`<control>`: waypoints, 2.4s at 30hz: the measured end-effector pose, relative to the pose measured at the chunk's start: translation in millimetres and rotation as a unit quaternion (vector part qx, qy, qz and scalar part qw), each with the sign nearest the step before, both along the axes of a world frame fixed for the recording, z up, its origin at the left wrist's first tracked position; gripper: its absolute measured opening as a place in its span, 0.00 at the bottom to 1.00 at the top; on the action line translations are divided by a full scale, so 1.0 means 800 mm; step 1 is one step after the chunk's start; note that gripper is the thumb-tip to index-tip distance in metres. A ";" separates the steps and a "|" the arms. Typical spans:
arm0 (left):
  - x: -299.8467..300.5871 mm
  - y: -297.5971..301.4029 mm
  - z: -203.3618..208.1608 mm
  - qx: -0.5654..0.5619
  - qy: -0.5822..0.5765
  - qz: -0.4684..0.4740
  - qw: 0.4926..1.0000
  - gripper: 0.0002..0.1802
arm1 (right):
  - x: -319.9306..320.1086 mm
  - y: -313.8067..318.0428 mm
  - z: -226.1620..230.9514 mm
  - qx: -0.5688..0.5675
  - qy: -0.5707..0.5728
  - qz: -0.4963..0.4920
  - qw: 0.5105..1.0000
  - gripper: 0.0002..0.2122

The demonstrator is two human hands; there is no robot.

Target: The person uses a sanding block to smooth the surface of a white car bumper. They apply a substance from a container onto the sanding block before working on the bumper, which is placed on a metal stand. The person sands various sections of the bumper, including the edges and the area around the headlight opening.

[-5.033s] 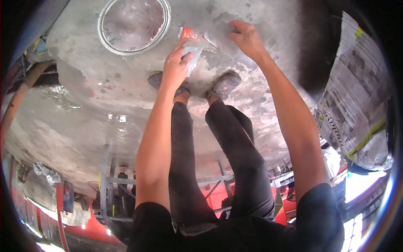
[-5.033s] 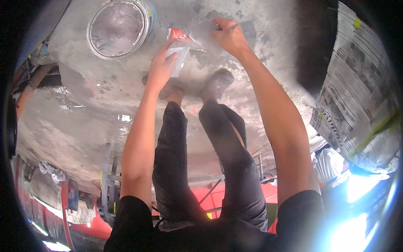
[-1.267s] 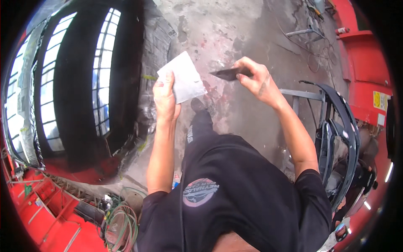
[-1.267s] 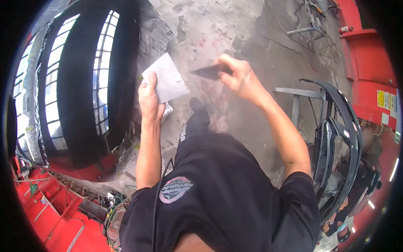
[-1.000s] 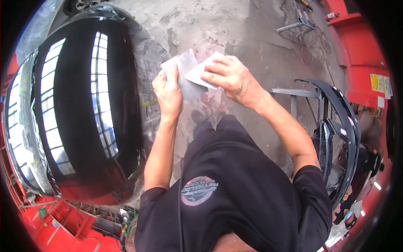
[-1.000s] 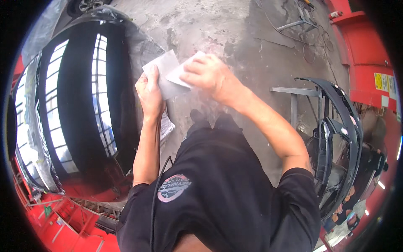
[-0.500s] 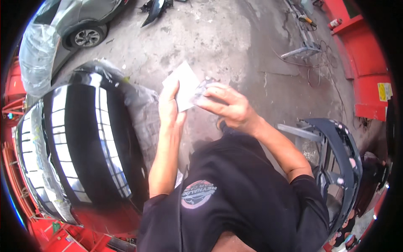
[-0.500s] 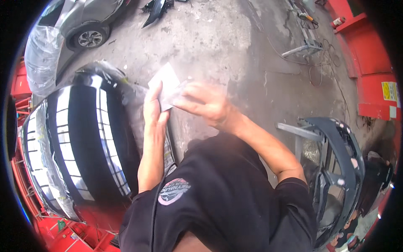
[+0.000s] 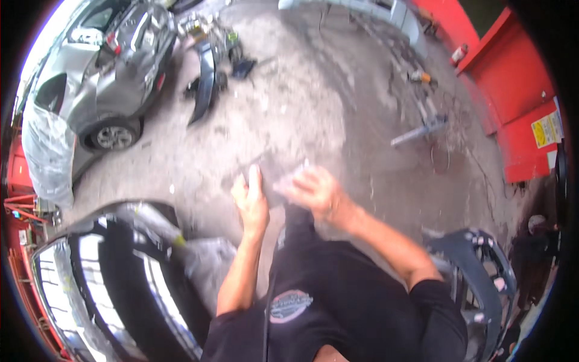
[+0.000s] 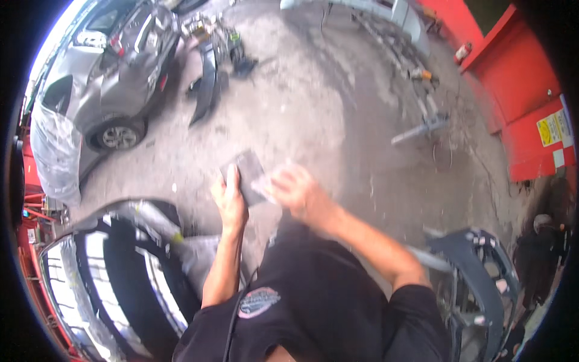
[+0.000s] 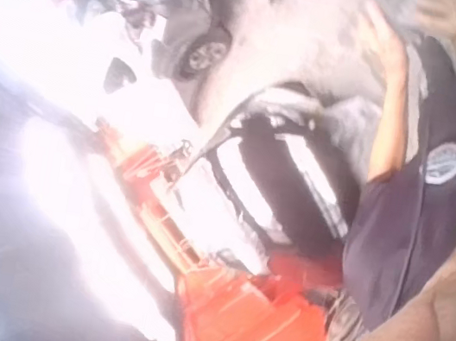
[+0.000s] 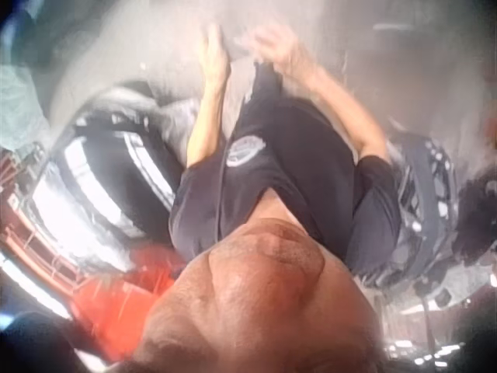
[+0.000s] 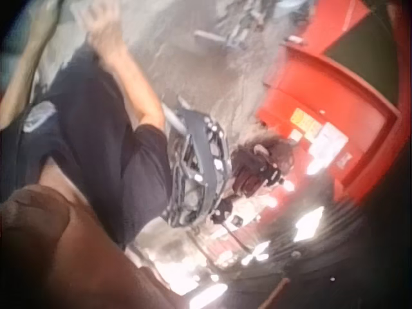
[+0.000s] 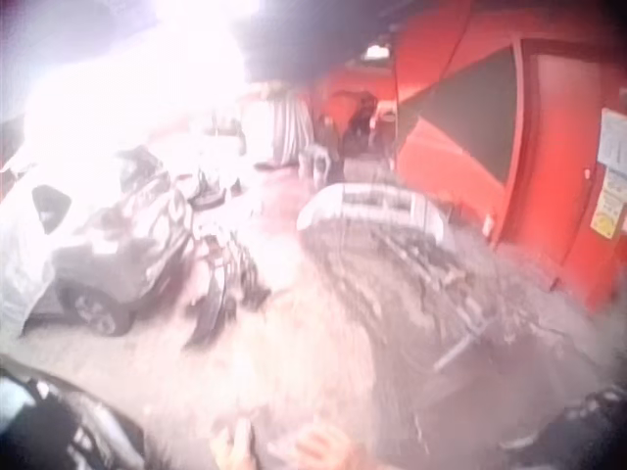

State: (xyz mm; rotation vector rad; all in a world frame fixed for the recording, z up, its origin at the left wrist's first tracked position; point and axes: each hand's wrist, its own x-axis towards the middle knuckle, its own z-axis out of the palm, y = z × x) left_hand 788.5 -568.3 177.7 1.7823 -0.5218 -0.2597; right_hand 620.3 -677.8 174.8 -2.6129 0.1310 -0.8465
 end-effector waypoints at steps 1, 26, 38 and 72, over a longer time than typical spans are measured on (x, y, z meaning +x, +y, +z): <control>0.019 -0.027 -0.005 -0.022 0.029 -0.043 0.998 0.20 | 0.010 -0.021 -0.005 0.016 0.019 -0.001 1.000 0.26; 0.421 -0.745 -0.011 -0.019 0.122 -0.091 0.988 0.20 | 0.421 -0.724 -0.016 0.067 0.034 -0.070 0.995 0.27; 0.591 -1.003 -0.003 -0.179 0.430 -0.029 0.884 0.13 | 0.572 -1.005 0.012 0.126 -0.030 0.039 0.991 0.25; 0.852 -1.635 -0.019 -0.188 0.475 -0.070 0.857 0.15 | 0.802 -1.621 -0.046 0.085 0.026 -0.074 0.993 0.25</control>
